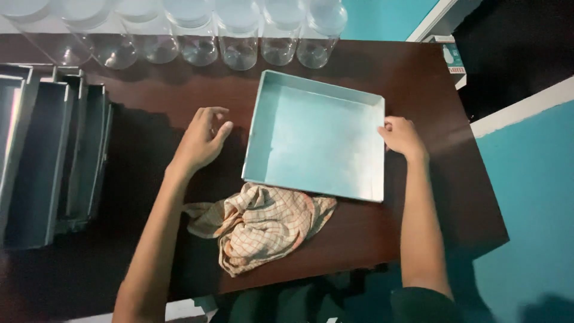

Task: Wiping a flat white surface and a metal baking pan with a cloth in a bakery setting.

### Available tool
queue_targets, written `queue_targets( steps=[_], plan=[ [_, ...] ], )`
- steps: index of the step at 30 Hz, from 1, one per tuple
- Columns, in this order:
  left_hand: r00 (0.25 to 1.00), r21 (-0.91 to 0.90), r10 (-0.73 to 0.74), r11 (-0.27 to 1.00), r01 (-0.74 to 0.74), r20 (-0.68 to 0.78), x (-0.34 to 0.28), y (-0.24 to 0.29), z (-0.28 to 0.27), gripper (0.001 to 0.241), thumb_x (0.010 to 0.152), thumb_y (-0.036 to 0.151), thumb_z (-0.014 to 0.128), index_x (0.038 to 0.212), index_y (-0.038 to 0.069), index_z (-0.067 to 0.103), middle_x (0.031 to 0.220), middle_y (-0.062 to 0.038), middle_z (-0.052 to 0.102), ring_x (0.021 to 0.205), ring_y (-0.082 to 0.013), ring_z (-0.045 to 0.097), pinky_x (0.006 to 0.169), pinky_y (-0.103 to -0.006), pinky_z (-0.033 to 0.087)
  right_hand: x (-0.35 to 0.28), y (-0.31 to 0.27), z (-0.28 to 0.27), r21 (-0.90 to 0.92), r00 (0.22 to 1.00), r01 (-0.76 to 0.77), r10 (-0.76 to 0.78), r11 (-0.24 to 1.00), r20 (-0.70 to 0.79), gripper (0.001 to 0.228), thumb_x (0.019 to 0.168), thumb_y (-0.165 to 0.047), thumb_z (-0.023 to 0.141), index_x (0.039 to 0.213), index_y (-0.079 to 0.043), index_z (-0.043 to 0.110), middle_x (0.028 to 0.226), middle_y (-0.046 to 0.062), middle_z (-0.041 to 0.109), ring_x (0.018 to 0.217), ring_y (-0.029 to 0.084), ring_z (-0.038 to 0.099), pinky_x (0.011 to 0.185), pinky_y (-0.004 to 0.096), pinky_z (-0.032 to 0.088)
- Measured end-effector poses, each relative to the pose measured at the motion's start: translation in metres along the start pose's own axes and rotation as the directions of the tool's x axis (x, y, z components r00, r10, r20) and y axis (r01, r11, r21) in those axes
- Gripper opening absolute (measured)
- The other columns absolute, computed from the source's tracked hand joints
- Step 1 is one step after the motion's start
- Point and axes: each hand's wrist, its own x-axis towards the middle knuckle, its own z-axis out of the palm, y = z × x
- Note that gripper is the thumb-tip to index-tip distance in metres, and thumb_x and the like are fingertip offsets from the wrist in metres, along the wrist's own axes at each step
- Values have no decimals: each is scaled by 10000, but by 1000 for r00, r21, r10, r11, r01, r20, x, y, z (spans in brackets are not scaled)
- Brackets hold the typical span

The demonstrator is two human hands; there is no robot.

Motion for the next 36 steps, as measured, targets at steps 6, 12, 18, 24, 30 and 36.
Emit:
queue_targets(
  steps=[6, 12, 18, 24, 30, 36],
  plan=[
    [997, -5, -30, 1000, 30, -70, -2, 16, 5, 614, 1071, 356, 574, 1534, 4, 379, 1423, -271, 418, 1181, -478, 619, 908, -615, 558, -38, -86, 19, -98, 914, 294, -310, 951, -261, 422, 1024, -129, 653, 1405, 33, 569, 1242, 220, 663, 1167, 436, 642, 931, 518, 552],
    [992, 27, -103, 994, 105, -70, 21, 7, 21, 519, 1106, 251, 483, 1540, -20, 395, 1437, -262, 452, 1247, -465, 594, 974, -606, 536, -212, -216, 110, 250, 236, 953, -940, 173, -246, 389, 906, -415, 735, 1077, -65, 713, 1148, 81, 696, 1207, 358, 638, 1056, 448, 507],
    [980, 85, -196, 978, 192, 31, 12, 49, -2, 507, 1088, 176, 435, 1571, 51, 345, 1477, -235, 431, 1306, -506, 534, 1061, -668, 461, -250, -178, 160, -215, 299, 937, -949, 274, 96, 717, 725, -433, 793, 1400, -324, 576, 1348, 5, 577, 1229, 341, 544, 995, 472, 443],
    [928, -156, -370, 920, 361, -35, 8, 59, -32, 526, 1119, 406, 326, 1507, 63, 420, 1463, -242, 515, 1308, -453, 555, 1093, -641, 407, -238, -135, 51, -317, 690, 715, -558, 623, 460, 339, 797, -313, 812, 1118, -292, 703, 1156, 8, 719, 1177, 322, 609, 1041, 471, 462],
    [961, 242, -272, 930, 276, -50, 30, -17, -20, 534, 1010, 156, 562, 1520, 49, 450, 1495, -223, 465, 1254, -488, 581, 998, -672, 485, -173, -32, 6, -722, 994, 74, -112, 688, -5, 499, 708, -384, 798, 1163, -188, 741, 1114, 64, 693, 1021, 325, 656, 819, 472, 525],
    [967, 77, -177, 978, 194, -181, 20, 29, -40, 573, 993, 6, 563, 1542, -34, 403, 1530, -277, 394, 1386, -517, 437, 1118, -659, 366, -160, -79, -20, -350, 868, 428, -487, 833, -98, 493, 821, -228, 761, 1266, -58, 636, 1352, 174, 617, 1354, 411, 488, 1195, 517, 281]
  ],
)
